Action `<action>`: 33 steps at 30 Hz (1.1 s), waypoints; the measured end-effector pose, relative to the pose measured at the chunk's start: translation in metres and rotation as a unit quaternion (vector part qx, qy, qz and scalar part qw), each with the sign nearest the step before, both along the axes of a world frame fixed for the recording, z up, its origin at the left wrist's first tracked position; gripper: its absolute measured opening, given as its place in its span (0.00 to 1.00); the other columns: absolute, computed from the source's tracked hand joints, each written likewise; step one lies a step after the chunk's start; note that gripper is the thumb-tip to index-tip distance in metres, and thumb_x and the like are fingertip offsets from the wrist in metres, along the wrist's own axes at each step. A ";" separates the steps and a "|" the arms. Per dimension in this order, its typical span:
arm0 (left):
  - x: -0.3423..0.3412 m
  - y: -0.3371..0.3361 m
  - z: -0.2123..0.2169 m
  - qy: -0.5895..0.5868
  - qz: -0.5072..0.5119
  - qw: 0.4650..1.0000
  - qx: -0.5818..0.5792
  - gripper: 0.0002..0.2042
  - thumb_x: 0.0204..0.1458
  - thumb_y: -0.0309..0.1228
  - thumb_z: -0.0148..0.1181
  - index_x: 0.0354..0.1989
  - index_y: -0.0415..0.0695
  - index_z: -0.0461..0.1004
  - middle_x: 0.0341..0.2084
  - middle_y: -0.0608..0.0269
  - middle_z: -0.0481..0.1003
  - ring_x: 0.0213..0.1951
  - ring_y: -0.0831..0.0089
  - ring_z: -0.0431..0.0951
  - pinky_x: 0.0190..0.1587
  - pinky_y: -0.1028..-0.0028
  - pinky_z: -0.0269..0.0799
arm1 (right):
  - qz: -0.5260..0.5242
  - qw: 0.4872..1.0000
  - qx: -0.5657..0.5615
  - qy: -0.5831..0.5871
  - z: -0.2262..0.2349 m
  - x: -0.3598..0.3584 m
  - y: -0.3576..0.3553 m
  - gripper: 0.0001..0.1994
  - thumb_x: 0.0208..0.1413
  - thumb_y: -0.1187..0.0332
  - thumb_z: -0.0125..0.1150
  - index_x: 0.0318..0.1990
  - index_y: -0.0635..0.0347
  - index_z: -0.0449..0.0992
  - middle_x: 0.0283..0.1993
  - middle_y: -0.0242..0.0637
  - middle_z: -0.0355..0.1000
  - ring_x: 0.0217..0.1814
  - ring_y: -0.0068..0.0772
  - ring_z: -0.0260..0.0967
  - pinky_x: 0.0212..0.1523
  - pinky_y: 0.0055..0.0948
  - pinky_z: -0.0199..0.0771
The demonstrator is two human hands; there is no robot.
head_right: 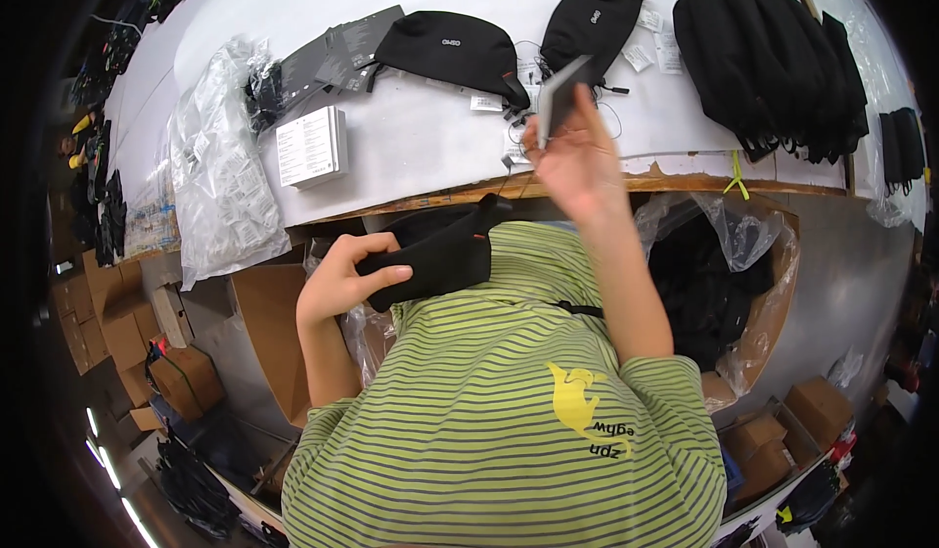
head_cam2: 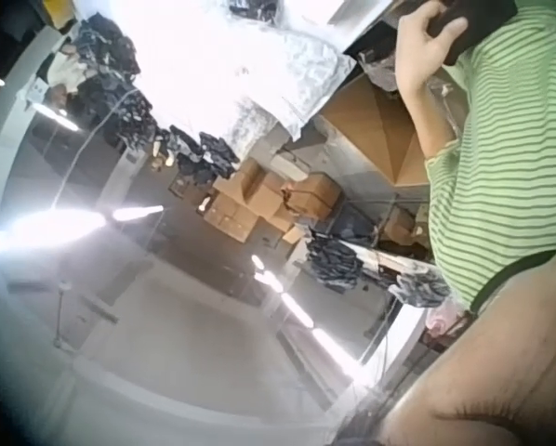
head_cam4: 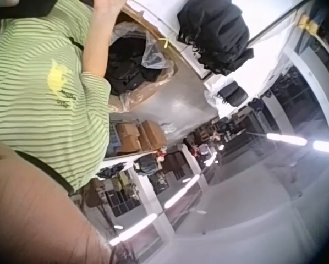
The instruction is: The recorder is attaching tags and small items to black pouches at a workbench.
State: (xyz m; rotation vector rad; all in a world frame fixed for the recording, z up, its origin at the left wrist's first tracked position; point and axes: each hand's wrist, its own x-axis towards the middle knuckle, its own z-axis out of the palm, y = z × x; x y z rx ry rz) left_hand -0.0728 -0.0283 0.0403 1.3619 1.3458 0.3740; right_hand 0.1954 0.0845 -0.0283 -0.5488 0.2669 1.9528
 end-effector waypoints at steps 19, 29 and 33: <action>0.007 -0.007 0.003 -0.149 -0.150 0.977 -0.036 0.13 0.50 0.35 0.63 0.30 0.36 0.71 0.17 0.62 0.66 0.21 0.72 0.64 0.27 0.75 0.61 | 0.069 0.851 0.287 -0.433 0.030 -0.023 -0.001 0.16 0.55 0.64 0.64 0.16 0.55 0.70 0.14 0.15 0.55 0.16 0.09 0.45 0.18 0.20 0.41; 0.037 -0.002 0.018 0.041 -0.135 0.932 0.334 0.12 0.34 0.29 0.69 0.30 0.43 0.77 0.44 0.58 0.70 0.52 0.58 0.67 0.53 0.63 0.63 | 0.422 0.234 0.643 -0.595 0.091 -0.021 -0.037 0.18 0.48 0.51 0.62 0.26 0.59 0.81 0.15 0.41 0.69 0.18 0.44 0.68 0.22 0.34 0.66; 0.035 0.003 0.018 0.043 -0.180 0.956 0.226 0.10 0.39 0.31 0.67 0.30 0.45 0.77 0.29 0.64 0.75 0.35 0.64 0.74 0.41 0.67 0.67 | 0.461 0.355 0.587 -0.563 0.094 -0.007 -0.038 0.21 0.48 0.47 0.62 0.32 0.59 0.81 0.14 0.41 0.68 0.17 0.41 0.67 0.21 0.31 0.65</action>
